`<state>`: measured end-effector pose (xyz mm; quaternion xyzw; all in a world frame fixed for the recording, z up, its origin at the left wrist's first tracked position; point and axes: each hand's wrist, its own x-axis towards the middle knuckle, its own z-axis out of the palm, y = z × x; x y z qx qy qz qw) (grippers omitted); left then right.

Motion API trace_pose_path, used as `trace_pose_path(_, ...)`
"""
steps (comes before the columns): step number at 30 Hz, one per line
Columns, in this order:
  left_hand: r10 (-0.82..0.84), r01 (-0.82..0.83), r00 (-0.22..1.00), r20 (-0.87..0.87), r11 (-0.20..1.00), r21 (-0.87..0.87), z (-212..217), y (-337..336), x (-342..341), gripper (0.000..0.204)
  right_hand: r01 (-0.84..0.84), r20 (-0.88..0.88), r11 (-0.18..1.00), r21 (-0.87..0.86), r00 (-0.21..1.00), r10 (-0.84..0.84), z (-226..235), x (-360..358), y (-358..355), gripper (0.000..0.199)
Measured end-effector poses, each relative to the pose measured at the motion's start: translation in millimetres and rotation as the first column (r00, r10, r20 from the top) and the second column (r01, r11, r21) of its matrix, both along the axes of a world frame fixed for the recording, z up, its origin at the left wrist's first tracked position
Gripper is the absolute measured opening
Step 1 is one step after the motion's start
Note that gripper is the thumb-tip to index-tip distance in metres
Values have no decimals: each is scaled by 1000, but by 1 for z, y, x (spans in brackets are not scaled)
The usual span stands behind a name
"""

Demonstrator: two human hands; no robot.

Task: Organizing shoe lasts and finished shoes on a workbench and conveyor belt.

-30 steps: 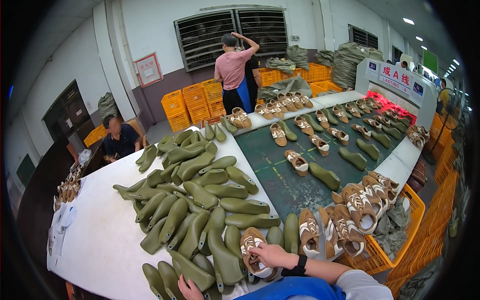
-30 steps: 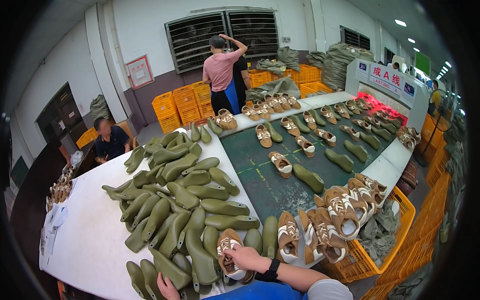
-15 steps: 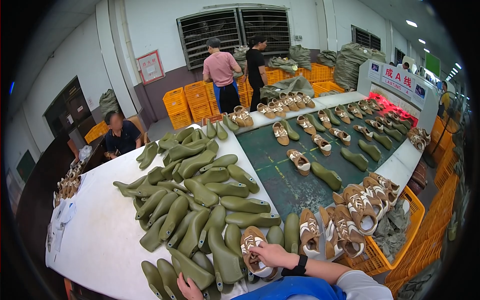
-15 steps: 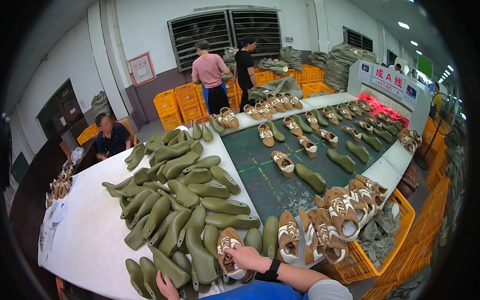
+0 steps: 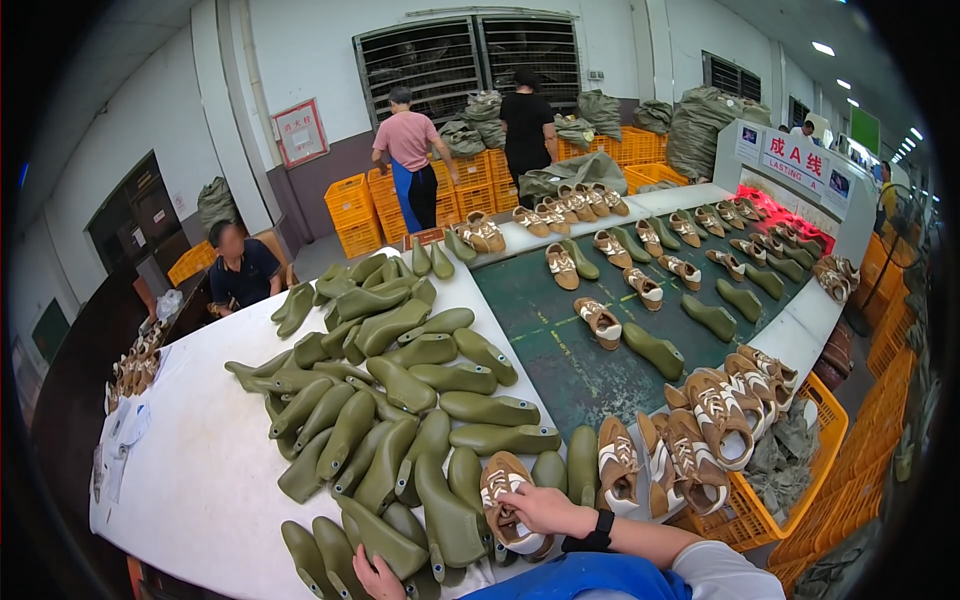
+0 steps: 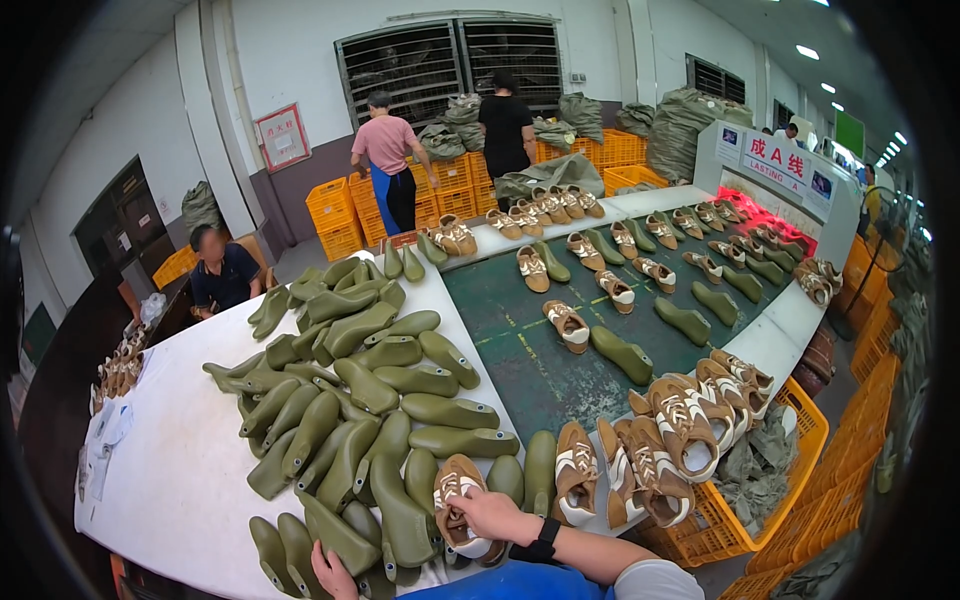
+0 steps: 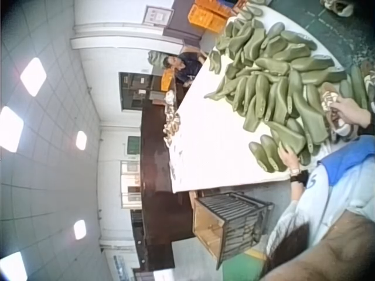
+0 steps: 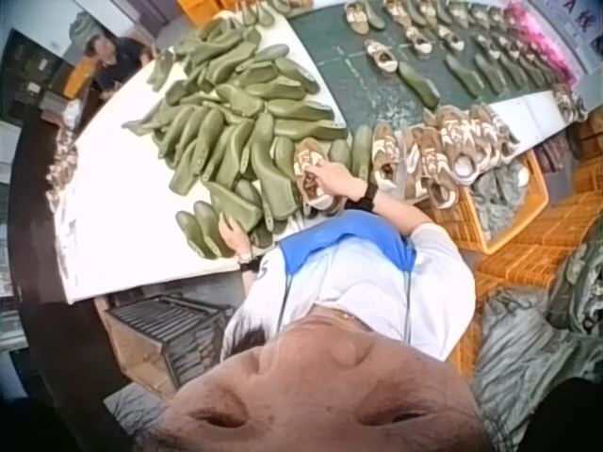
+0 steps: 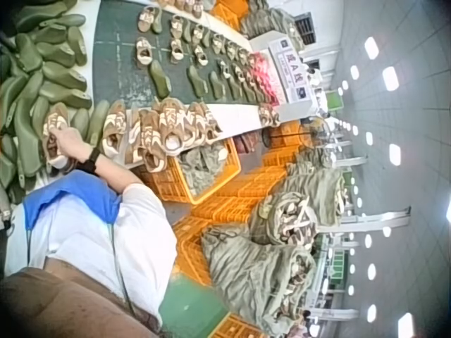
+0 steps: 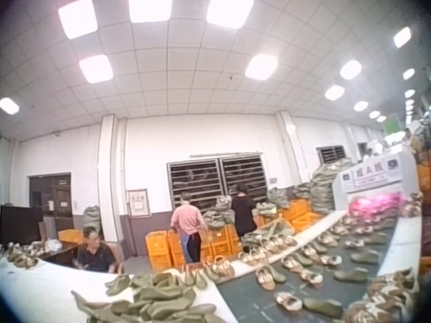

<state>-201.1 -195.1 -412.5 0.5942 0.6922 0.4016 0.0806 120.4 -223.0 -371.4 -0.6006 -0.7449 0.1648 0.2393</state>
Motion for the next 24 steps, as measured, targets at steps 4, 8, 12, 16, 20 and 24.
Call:
trace_pose_path(4, 0, 0, 1000, -6, 1000, 9, -3, 0, -1, 36, 6, -15, 1000, 3, 1000, -6, 1, -1, 0, 33)
trace_pose_path(8, 3, -2, 1000, 13, 1000, -1, -2, 0, -1, 36, 2, -12, 1000, -1, 1000, -2, 2, -1, 0, 33)
trace_pose_path(12, 9, -8, 999, 31, 1000, -15, -4, 2, -2, 37, 5, -14, 1000, -6, 1000, -5, 4, -1, -1, 33)
trace_pose_path(16, 14, -14, 1000, 22, 1000, -15, -6, 2, -3, 37, -6, -26, 1000, 13, 1000, 6, 2, -1, -1, 33)
trace_pose_path(20, 10, -9, 1000, 27, 999, -37, -4, 2, -2, 37, 1, -6, 1000, 0, 1000, -1, -2, -1, 0, 34)
trace_pose_path(24, 8, -7, 1000, 12, 999, -41, -4, 1, -3, 38, 2, -17, 1000, 22, 1000, -2, 1, -2, -1, 34)
